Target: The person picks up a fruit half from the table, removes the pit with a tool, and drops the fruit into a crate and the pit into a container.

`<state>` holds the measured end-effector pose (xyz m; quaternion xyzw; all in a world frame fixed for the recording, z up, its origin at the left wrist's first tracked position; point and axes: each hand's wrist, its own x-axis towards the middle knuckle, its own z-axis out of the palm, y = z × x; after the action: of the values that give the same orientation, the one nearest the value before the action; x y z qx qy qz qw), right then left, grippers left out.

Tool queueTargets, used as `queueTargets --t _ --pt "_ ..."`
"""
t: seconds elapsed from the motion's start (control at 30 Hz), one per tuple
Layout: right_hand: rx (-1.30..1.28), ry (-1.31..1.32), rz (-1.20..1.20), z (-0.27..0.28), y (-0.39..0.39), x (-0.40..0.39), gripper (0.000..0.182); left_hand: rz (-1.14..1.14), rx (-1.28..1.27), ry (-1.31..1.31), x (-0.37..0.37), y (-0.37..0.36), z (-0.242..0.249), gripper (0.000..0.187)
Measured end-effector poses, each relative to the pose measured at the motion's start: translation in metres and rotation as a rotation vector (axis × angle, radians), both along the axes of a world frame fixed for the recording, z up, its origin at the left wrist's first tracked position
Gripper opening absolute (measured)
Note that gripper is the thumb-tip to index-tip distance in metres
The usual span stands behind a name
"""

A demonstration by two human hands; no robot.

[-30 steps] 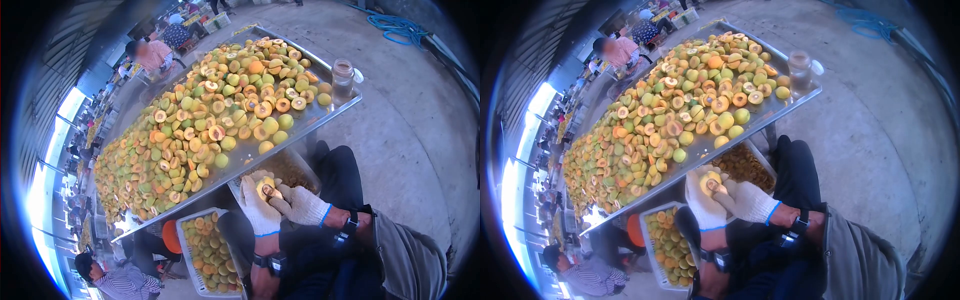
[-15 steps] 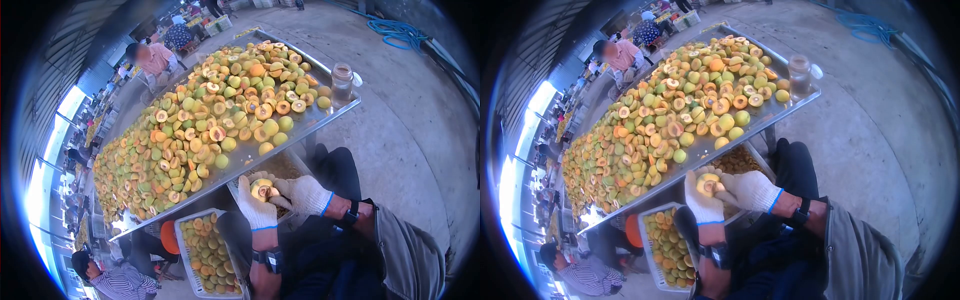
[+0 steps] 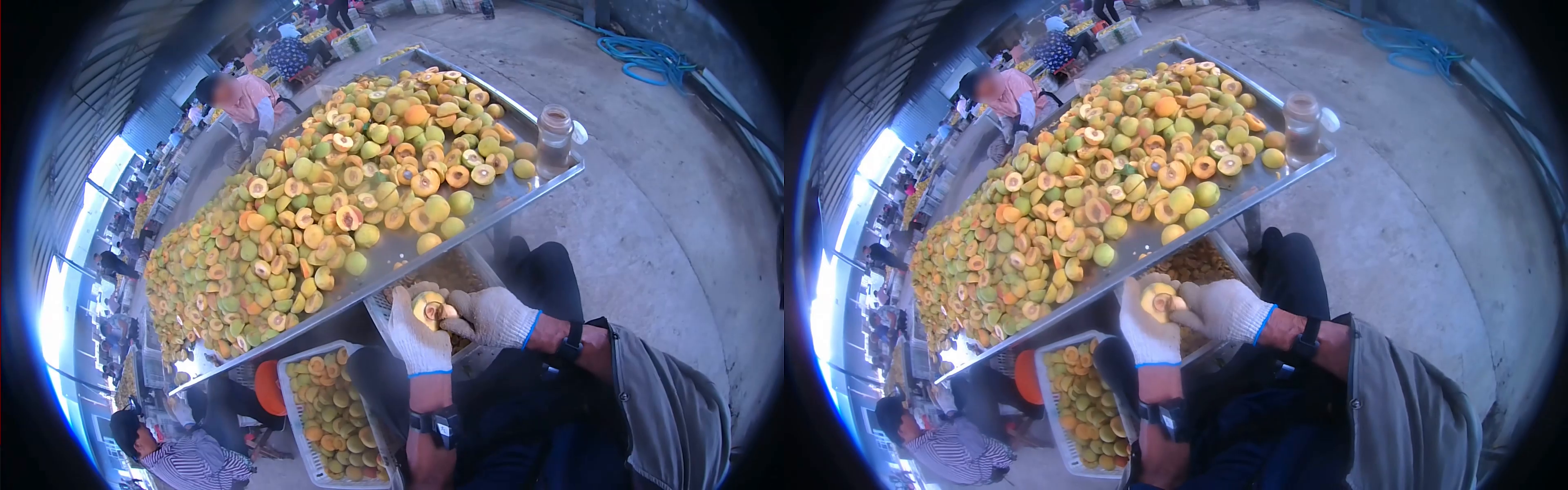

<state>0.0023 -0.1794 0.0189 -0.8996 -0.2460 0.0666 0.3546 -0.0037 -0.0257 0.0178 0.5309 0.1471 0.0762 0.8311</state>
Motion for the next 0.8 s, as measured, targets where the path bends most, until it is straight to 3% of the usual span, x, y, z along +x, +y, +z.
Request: queueTargets --t 0.07,0.17,0.37,0.6,0.7,0.77,0.8 --pt "0.063 0.015 -0.017 -0.004 0.001 -0.003 0.048 0.038 -0.142 0.056 0.000 -0.004 0.004 0.044" --pt "0.078 0.099 -0.044 -0.008 0.005 -0.007 0.049 0.048 -0.105 0.076 -0.001 -0.008 0.011 0.052" --pt "0.240 0.260 -0.058 0.013 0.008 -0.014 0.050 0.135 -0.202 -0.027 0.000 -0.019 0.014 0.055" --pt "0.399 0.318 -0.059 0.008 0.012 -0.022 0.051 0.081 -0.034 -0.116 -0.007 -0.017 0.018 0.059" --pt "0.448 0.499 -0.060 0.029 0.009 -0.024 0.054 0.053 0.095 -0.212 -0.006 -0.016 0.013 0.061" --pt "0.340 0.860 -0.140 0.050 0.008 -0.024 0.055 0.019 0.129 -0.240 -0.006 -0.013 0.008 0.061" --pt "0.340 0.861 -0.140 0.045 0.008 -0.023 0.055 0.018 0.129 -0.240 -0.006 -0.012 0.004 0.061"
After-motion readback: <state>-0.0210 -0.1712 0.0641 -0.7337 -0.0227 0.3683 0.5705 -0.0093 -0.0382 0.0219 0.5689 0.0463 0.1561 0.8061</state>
